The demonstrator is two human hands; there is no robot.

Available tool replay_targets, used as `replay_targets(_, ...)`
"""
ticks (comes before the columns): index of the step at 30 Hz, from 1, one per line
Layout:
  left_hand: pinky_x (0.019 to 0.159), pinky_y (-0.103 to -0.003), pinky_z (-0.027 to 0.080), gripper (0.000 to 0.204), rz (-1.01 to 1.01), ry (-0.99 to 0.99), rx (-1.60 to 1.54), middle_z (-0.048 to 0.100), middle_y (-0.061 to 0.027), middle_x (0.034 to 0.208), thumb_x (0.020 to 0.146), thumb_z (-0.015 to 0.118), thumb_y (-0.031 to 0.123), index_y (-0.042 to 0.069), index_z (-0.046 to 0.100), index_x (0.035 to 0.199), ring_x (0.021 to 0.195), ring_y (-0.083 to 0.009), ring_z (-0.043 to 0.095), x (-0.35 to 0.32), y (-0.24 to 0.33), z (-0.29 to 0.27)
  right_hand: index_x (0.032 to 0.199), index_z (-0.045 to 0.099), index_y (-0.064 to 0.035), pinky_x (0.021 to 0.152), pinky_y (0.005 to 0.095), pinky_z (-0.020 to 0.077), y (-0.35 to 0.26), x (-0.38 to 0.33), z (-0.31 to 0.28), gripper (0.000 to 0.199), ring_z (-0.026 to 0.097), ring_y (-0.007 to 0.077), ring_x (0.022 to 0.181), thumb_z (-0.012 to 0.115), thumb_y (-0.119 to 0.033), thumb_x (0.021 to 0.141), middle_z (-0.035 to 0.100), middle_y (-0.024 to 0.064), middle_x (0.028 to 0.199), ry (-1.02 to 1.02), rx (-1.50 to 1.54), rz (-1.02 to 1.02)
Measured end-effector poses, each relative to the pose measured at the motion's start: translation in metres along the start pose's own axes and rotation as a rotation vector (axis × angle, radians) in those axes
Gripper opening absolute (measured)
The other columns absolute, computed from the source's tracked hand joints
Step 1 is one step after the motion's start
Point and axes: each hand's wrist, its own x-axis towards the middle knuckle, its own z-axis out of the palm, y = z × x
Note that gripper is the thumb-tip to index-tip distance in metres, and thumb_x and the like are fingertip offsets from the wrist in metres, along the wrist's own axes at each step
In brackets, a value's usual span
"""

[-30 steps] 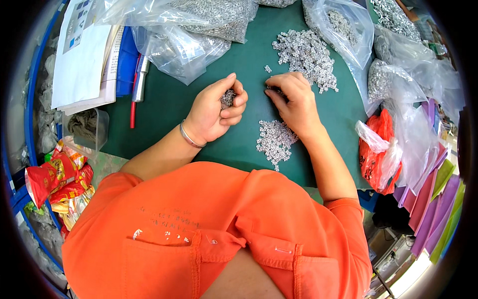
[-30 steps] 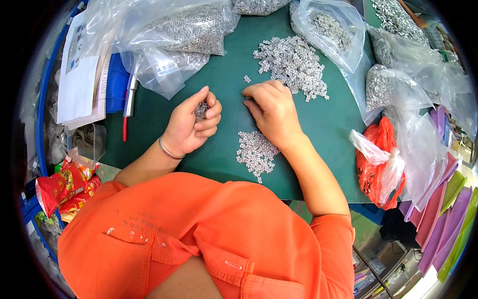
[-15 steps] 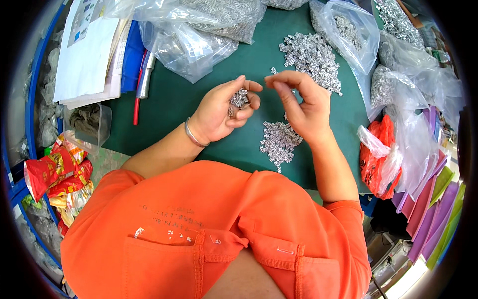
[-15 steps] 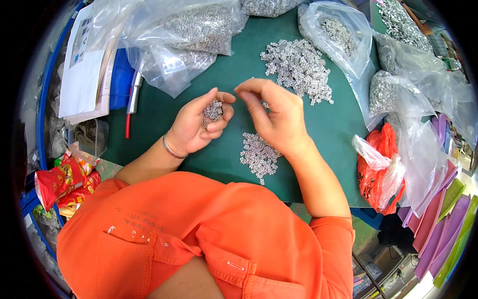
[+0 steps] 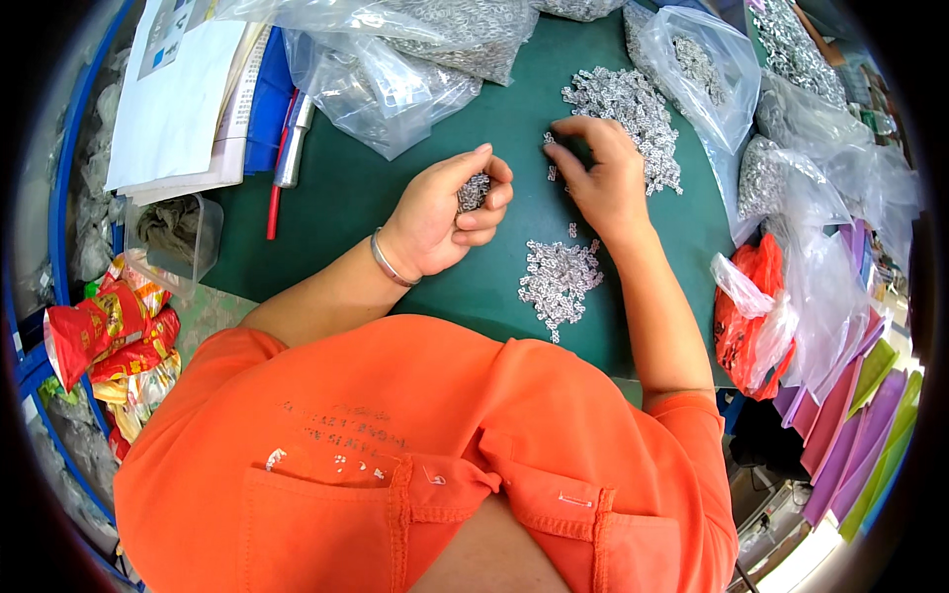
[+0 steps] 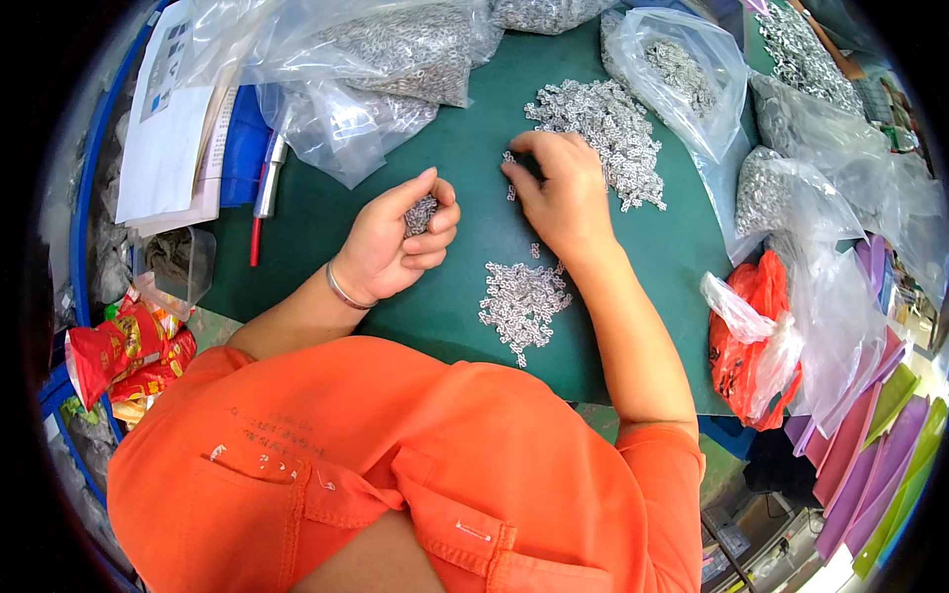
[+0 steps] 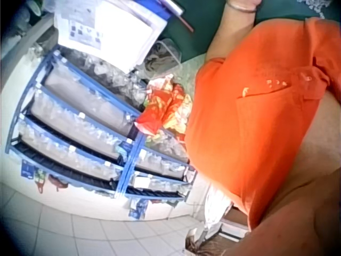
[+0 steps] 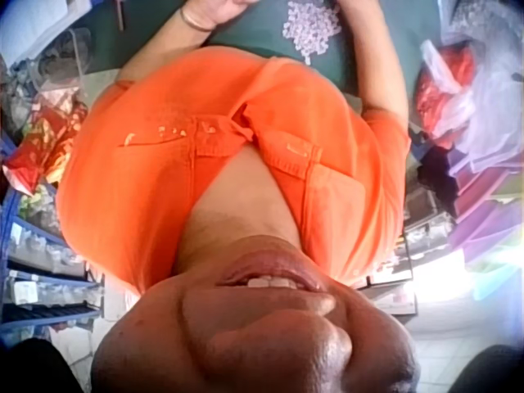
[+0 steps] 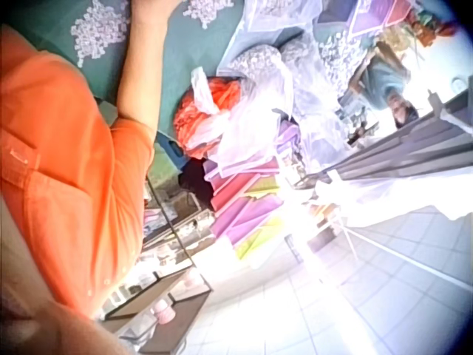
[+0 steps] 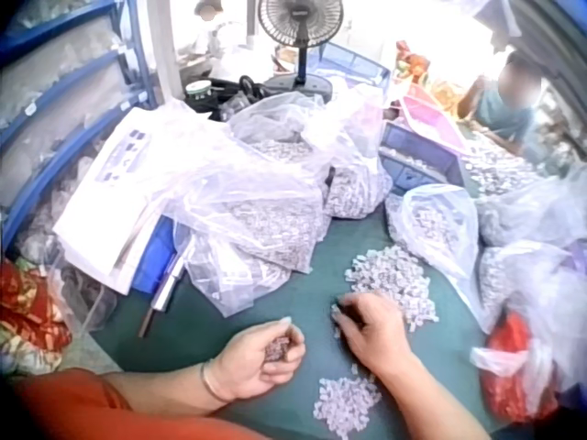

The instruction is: The person sorts small gray plastic components on a green desk, picking them by hand from a central pile and arranging them into smaller groups.

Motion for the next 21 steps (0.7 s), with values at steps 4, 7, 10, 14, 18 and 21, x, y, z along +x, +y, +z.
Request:
replay_targets(4,0.041,-0.019,0.026,0.034,0.004,0.019,0.02,0.05,-0.0017,0.077,0.107,0.038,0.033,0.008,0.057,0.096,0.049,-0.0052,0.034,-0.001,0.001,0.002,0.085,0.064,-0.005,0.07,0.0387,0.0471,0.0,-0.001,-0.003,0.014,0.06,0.0291,0.076,0.073,-0.003,0.075,0.065,0.0085,0.081,-0.076,-0.062,-0.184)
replay_targets(7,0.041,-0.02,0.026,0.033,0.008,0.003,0.004,0.05,-0.0017,0.077,0.107,0.038,0.033,0.008,0.057,0.096,0.049,-0.0053,0.034,-0.001,0.0,0.001,0.089,0.066,-0.004,0.071,0.0349,0.0515,-0.006,-0.009,-0.02,0.014,0.064,0.0269,0.078,0.071,0.001,0.078,0.066,0.0096,0.084,-0.073,0.049,-0.024)
replay_targets(10,0.041,-0.02,0.026,0.033,0.004,0.004,-0.011,0.051,-0.0017,0.077,0.107,0.038,0.033,0.008,0.057,0.096,0.048,-0.0053,0.034,-0.001,0.0,0.0,0.094,0.067,-0.0027,0.071,0.031,0.0536,0.005,-0.018,-0.037,0.014,0.067,0.022,0.076,0.068,0.005,0.082,0.068,0.0099,0.087,0.079,0.069,0.174)
replay_targets(14,0.04,-0.02,0.026,0.033,0.003,0.009,-0.01,0.051,-0.0017,0.077,0.107,0.038,0.032,0.008,0.057,0.095,0.048,-0.0053,0.034,-0.001,0.0,0.0,0.093,0.066,-0.0022,0.072,0.0336,0.0534,-0.001,-0.035,-0.035,0.016,0.066,0.027,0.079,0.07,0.005,0.08,0.068,0.012,0.088,-0.025,0.041,0.108)
replay_targets(18,0.04,-0.019,0.026,0.033,0.013,0.01,-0.003,0.051,-0.0017,0.077,0.107,0.038,0.032,0.008,0.057,0.095,0.048,-0.0053,0.033,-0.001,0.0,0.002,0.086,0.061,-0.0032,0.072,0.0389,0.0497,-0.008,-0.034,-0.028,0.017,0.062,0.0296,0.08,0.072,0.005,0.075,0.065,0.0105,0.085,-0.039,-0.023,0.056)
replay_targets(21,0.04,-0.019,0.026,0.033,0.016,0.017,0.005,0.051,-0.0016,0.076,0.107,0.038,0.032,0.008,0.057,0.095,0.048,-0.0052,0.033,-0.001,0.001,0.002,0.085,0.061,-0.0035,0.071,0.0392,0.0491,-0.007,-0.033,-0.026,0.017,0.061,0.0295,0.079,0.072,0.005,0.075,0.065,0.0095,0.083,-0.022,-0.013,0.016)
